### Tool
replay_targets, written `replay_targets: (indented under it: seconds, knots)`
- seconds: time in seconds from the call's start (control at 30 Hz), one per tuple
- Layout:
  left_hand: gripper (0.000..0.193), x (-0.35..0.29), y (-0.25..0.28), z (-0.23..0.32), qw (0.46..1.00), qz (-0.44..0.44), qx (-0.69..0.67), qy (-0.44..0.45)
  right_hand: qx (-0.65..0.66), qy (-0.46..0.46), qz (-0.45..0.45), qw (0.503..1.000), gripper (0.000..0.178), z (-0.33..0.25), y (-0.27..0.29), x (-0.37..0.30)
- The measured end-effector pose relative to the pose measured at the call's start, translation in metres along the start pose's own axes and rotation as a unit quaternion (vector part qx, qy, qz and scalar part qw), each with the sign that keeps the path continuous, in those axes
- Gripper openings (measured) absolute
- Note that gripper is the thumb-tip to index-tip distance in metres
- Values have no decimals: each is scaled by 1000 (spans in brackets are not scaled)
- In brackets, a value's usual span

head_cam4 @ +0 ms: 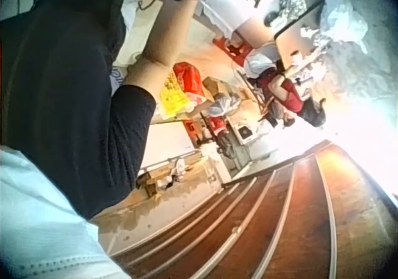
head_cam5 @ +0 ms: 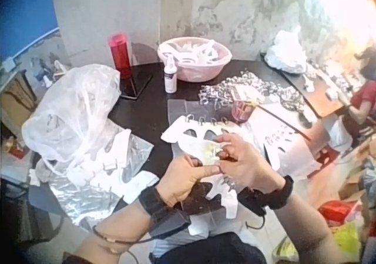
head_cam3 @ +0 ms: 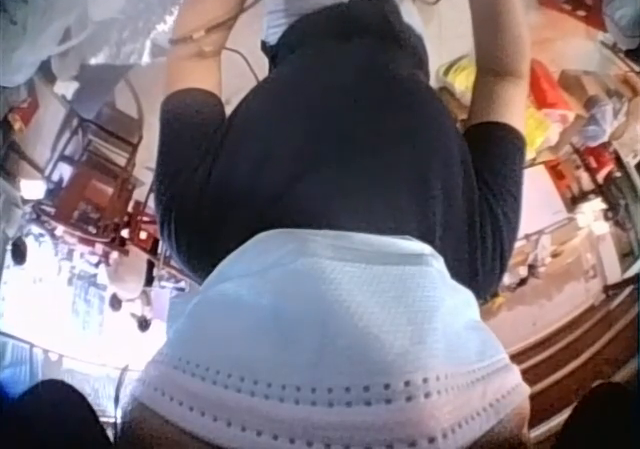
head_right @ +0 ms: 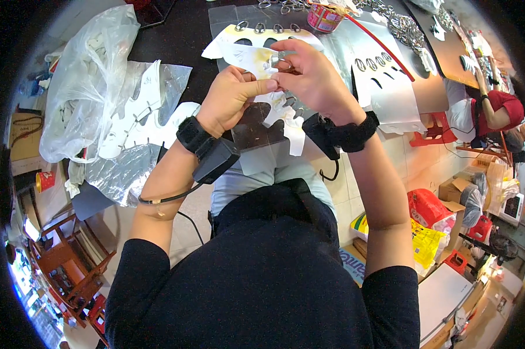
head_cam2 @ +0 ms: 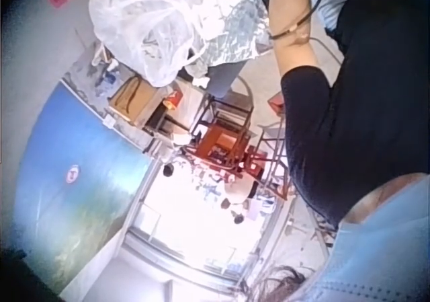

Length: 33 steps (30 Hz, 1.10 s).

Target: Insert metal rings into pre-cut white leather shoe upper components.

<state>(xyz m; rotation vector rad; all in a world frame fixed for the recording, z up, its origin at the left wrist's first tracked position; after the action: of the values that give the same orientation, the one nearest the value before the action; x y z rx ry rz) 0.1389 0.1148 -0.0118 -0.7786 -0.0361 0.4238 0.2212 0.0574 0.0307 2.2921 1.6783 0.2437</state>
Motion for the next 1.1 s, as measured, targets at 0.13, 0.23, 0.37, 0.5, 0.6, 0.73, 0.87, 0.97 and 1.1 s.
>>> replay_targets:
  seconds: [0.13,0.23,0.37,0.5,0.6,0.73,0.87,0.97,1.1]
  knots:
    - [27,1,2,-3,999,-20,-26,19,72,-2,-26,997,44,-5,-3,0]
    - [29,3,4,-4,997,4,-77,26,109,-11,-18,994,45,-6,-1,-1]
    - [28,1,4,-4,997,-1,-71,38,98,-3,-25,995,47,-2,-2,1]
    - [29,1,5,-3,999,4,-32,26,88,-20,-18,996,54,4,-1,-3]
    - [26,1,12,-7,999,45,-17,23,65,-15,-19,998,58,1,0,-5]
    - [17,-3,19,1,991,129,41,8,64,10,-3,998,60,-2,4,-7]
    - [15,-1,19,-2,994,99,30,31,44,71,136,987,52,-17,29,-11]
    - [16,-1,20,-4,995,88,-25,27,-142,29,238,960,27,-15,45,-34]
    - [16,-5,10,-4,995,87,-34,18,-300,105,271,909,14,-28,12,-58]
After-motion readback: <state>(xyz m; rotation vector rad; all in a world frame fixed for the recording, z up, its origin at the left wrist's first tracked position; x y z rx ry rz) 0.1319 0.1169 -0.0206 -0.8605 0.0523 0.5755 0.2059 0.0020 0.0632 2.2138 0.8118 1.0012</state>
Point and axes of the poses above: each hand's wrist, its own x-axis towards the middle knuckle, its own y-axis out of the back of the hand, z = x × y, the point moved 8 cm from there along x, towards the middle knuckle, and after that the axes turned 10 degrees about -x, right-handed, at the moved point
